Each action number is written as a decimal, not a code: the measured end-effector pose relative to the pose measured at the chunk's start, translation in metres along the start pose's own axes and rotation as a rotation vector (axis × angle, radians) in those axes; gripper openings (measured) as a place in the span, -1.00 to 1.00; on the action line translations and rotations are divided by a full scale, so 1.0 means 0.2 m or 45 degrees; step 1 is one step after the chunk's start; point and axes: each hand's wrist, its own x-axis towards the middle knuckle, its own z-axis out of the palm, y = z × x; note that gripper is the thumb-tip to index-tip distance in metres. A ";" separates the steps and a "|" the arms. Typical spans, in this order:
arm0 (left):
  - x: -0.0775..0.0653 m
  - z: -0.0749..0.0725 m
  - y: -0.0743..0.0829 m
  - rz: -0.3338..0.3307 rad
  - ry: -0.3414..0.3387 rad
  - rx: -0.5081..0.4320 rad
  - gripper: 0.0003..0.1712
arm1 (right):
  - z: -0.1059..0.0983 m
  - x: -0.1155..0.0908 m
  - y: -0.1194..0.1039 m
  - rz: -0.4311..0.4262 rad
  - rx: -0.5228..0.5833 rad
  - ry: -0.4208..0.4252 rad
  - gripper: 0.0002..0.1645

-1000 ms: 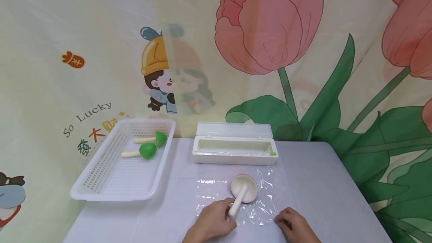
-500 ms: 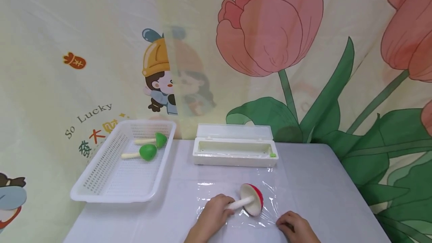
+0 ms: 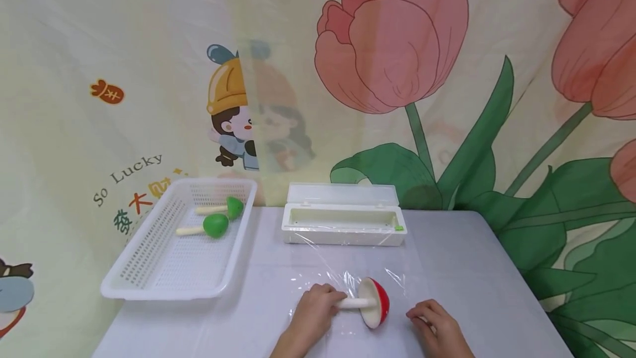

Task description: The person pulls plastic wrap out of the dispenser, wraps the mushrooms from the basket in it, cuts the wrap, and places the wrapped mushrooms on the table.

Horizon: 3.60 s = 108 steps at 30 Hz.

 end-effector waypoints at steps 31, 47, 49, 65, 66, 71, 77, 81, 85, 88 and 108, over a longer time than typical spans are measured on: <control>-0.05 0.03 -0.03 0.140 0.022 0.108 -0.60 | 0.21 0.20 -0.20 -0.472 0.187 0.466 -0.40; -0.16 -0.13 -0.23 0.016 -0.064 -0.237 -0.33 | 0.20 0.19 -0.20 -0.552 0.271 0.393 -0.69; -0.20 -0.18 -0.27 -0.006 -0.114 -0.243 -0.33 | 0.20 0.19 -0.21 -0.521 0.258 0.378 -0.69; -0.28 -0.31 -0.41 0.126 -0.511 -0.273 -0.94 | 0.20 0.21 -0.20 -0.470 0.278 0.309 -0.73; -0.29 -0.30 -0.41 0.164 -0.476 -0.264 -0.95 | 0.20 0.21 -0.20 -0.469 0.278 0.301 -0.73; -0.29 -0.27 -0.42 0.303 -0.326 -0.226 -0.88 | 0.19 0.21 -0.21 -0.426 0.269 0.268 -0.74; -0.25 -0.26 -0.40 0.340 -0.139 -0.255 -0.84 | 0.18 0.23 -0.23 -0.374 0.239 0.216 -0.73; -0.20 -0.28 -0.37 0.312 -0.062 -0.303 -0.84 | 0.17 0.23 -0.23 -0.395 0.236 0.209 -0.72; -0.13 -0.28 -0.34 0.286 0.000 -0.359 -0.83 | 0.17 0.24 -0.22 -0.434 0.241 0.212 -0.72; -0.08 -0.28 -0.33 0.257 0.050 -0.356 -0.87 | 0.17 0.24 -0.23 -0.455 0.245 0.215 -0.73; 0.17 -0.17 -0.21 -0.235 0.053 -0.389 -0.84 | 0.13 0.27 -0.27 -0.246 0.234 0.049 -0.82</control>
